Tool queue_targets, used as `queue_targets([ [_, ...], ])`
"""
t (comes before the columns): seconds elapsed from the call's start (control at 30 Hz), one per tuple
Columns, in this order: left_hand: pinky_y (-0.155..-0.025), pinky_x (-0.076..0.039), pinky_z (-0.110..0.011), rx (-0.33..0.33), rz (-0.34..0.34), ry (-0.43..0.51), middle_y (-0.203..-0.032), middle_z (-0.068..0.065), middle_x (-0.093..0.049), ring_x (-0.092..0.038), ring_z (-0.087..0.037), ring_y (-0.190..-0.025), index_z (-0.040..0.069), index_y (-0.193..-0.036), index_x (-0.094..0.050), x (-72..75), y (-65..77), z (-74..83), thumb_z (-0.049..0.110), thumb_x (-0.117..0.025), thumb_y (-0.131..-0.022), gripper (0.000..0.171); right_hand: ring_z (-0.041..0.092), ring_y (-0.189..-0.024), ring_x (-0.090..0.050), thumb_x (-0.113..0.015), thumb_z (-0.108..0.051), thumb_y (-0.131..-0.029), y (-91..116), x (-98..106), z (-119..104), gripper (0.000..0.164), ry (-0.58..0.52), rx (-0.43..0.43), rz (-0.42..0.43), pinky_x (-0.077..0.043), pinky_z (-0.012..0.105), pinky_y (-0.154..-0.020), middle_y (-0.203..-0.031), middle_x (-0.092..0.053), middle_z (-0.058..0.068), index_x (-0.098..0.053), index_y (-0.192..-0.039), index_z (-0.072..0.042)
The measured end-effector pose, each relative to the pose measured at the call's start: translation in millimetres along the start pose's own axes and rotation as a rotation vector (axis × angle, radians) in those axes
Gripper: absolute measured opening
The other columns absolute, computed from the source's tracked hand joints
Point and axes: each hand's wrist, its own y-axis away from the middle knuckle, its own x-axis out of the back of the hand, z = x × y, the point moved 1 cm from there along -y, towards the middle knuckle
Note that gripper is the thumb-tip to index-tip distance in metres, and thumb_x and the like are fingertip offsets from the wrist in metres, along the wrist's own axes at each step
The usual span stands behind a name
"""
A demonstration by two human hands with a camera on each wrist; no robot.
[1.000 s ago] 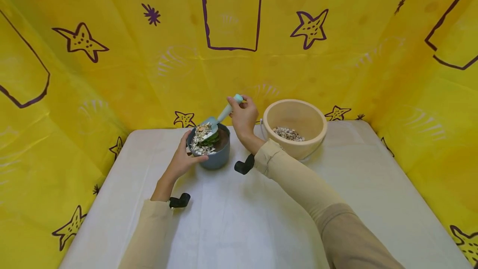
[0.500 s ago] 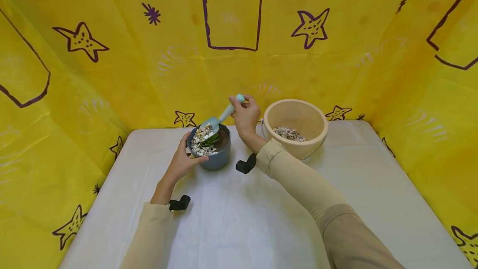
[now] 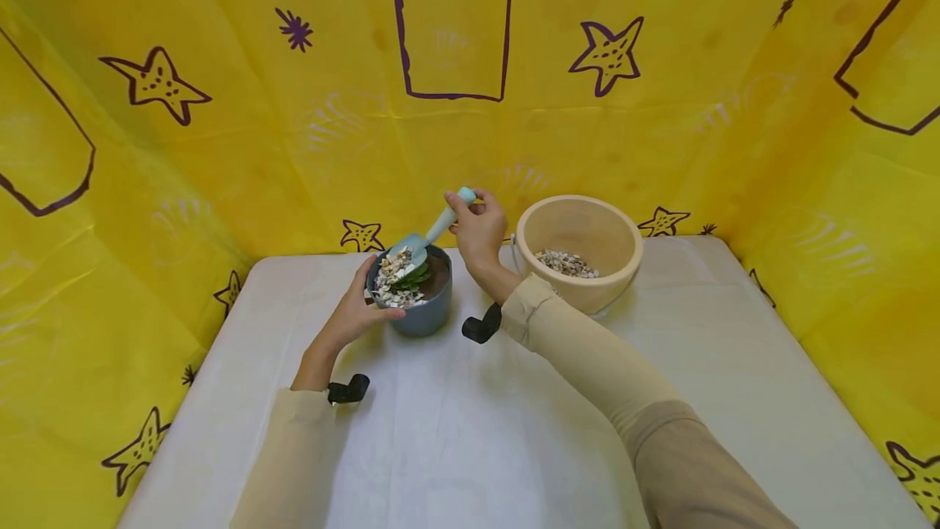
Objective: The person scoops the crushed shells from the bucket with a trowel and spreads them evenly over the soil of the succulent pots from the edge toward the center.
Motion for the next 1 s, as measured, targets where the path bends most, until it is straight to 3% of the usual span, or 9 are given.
queue_targets([
  [0.17, -0.111, -0.033, -0.061, 0.015, 0.026, 0.006, -0.165, -0.013, -0.005, -0.025, -0.046, -0.144, 0.021, -0.158, -0.001, -2.6, 1.2, 1.7, 0.035, -0.085, -0.075, 0.119, 0.026, -0.058, -0.066, -0.078, -0.022, -0.084, -2.2, 1.1, -2.1, 0.030, 0.010, 0.043, 0.033, -0.060, 0.039, -0.062, -0.073, -0.062, 0.008, -0.066, -0.101, 0.000],
  [0.37, -0.116, -0.021, -0.063, 0.020, 0.055, -0.013, -0.163, -0.015, -0.011, -0.015, -0.038, -0.149, 0.020, -0.158, -0.001, -5.8, 6.0, 7.6, 0.037, -0.086, -0.073, 0.121, 0.029, -0.060, -0.066, -0.078, -0.023, -0.083, -3.7, 3.4, -4.5, 0.031, 0.019, 0.051, 0.036, -0.058, 0.028, -0.056, -0.073, -0.062, 0.007, -0.065, -0.101, -0.001],
  [0.63, -0.114, -0.026, -0.063, 0.018, 0.010, -0.041, -0.163, -0.017, -0.009, -0.020, -0.045, -0.147, 0.019, -0.157, -0.002, -2.1, 6.7, 10.4, 0.037, -0.084, -0.075, 0.118, 0.011, -0.052, -0.061, -0.078, -0.023, -0.083, -6.0, 5.9, -6.8, 0.033, 0.023, 0.056, 0.042, -0.057, 0.025, -0.054, -0.074, -0.064, 0.010, -0.066, -0.103, 0.000],
  [0.83, -0.113, -0.028, -0.063, 0.011, -0.051, 0.002, -0.164, -0.018, -0.003, -0.020, -0.048, -0.146, 0.019, -0.158, 0.003, 4.0, 5.2, 14.7, 0.026, -0.083, -0.077, 0.118, 0.019, -0.054, -0.064, -0.078, -0.024, -0.084, -7.4, 6.8, -7.2, 0.036, 0.027, 0.049, 0.037, -0.056, 0.023, -0.053, -0.074, -0.062, 0.008, -0.065, -0.106, 0.001],
  [1.0, -0.115, -0.021, -0.065, 0.012, -0.031, 0.005, -0.163, -0.018, -0.009, -0.014, -0.042, -0.149, 0.020, -0.158, 0.000, 2.8, 4.6, 12.1, 0.026, -0.085, -0.075, 0.118, 0.020, -0.055, -0.065, -0.078, -0.025, -0.084, -9.3, 8.3, -6.4, 0.038, 0.032, 0.016, 0.038, -0.059, 0.030, -0.056, -0.077, -0.063, 0.009, -0.065, -0.109, 0.000],
])
